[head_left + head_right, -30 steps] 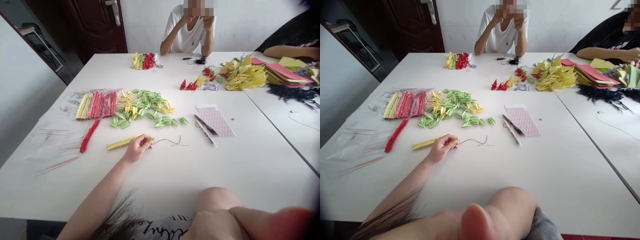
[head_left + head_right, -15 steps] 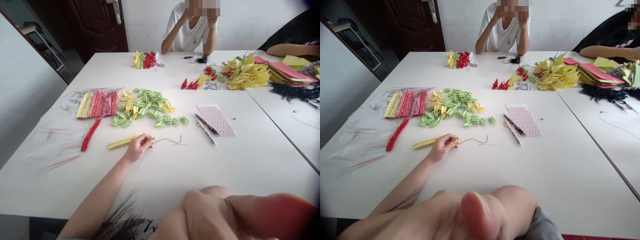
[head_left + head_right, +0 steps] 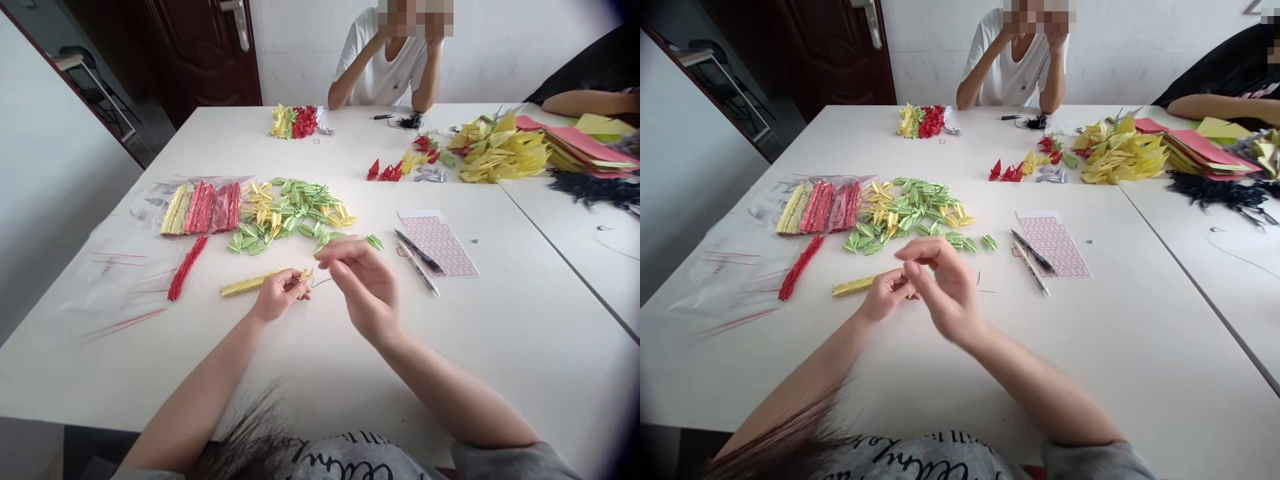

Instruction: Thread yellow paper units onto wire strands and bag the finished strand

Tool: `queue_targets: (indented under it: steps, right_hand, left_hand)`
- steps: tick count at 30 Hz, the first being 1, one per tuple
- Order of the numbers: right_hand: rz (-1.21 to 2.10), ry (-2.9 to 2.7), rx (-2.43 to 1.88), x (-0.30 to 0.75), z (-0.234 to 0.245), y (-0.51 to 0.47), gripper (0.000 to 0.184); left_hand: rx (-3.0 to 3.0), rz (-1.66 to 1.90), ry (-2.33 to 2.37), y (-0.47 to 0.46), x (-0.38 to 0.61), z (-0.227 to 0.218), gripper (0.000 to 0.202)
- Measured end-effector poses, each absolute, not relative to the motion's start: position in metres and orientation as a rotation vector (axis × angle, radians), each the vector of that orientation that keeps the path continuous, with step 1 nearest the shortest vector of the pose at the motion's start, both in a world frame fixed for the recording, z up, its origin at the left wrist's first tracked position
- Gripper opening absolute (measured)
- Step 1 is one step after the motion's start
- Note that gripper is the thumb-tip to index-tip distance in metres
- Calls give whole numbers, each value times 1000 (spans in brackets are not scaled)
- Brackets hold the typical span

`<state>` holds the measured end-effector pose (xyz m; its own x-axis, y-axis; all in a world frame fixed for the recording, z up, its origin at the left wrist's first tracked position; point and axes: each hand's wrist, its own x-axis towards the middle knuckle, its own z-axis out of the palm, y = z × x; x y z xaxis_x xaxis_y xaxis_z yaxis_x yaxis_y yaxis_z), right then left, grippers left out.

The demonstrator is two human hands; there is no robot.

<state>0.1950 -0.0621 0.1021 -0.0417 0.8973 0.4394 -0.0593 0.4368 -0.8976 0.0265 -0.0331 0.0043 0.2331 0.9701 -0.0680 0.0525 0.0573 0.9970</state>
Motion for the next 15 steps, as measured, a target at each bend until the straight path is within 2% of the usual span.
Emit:
queue_targets:
  steps: [2, 7, 15]
  right_hand:
    - [960, -1375, -899, 191, 75, -39, 8]
    - [1004, -1321, -1135, 197, 13, -16, 15]
    - [1436, -1305, -1007, 196, -1, -18, 40]
  left_hand:
    - [1237, 928, 1064, -32, 25, 6, 37]
    - [1089, 919, 1041, -30, 24, 12, 42]
    - [1040, 939, 1020, -30, 24, 10, 43]
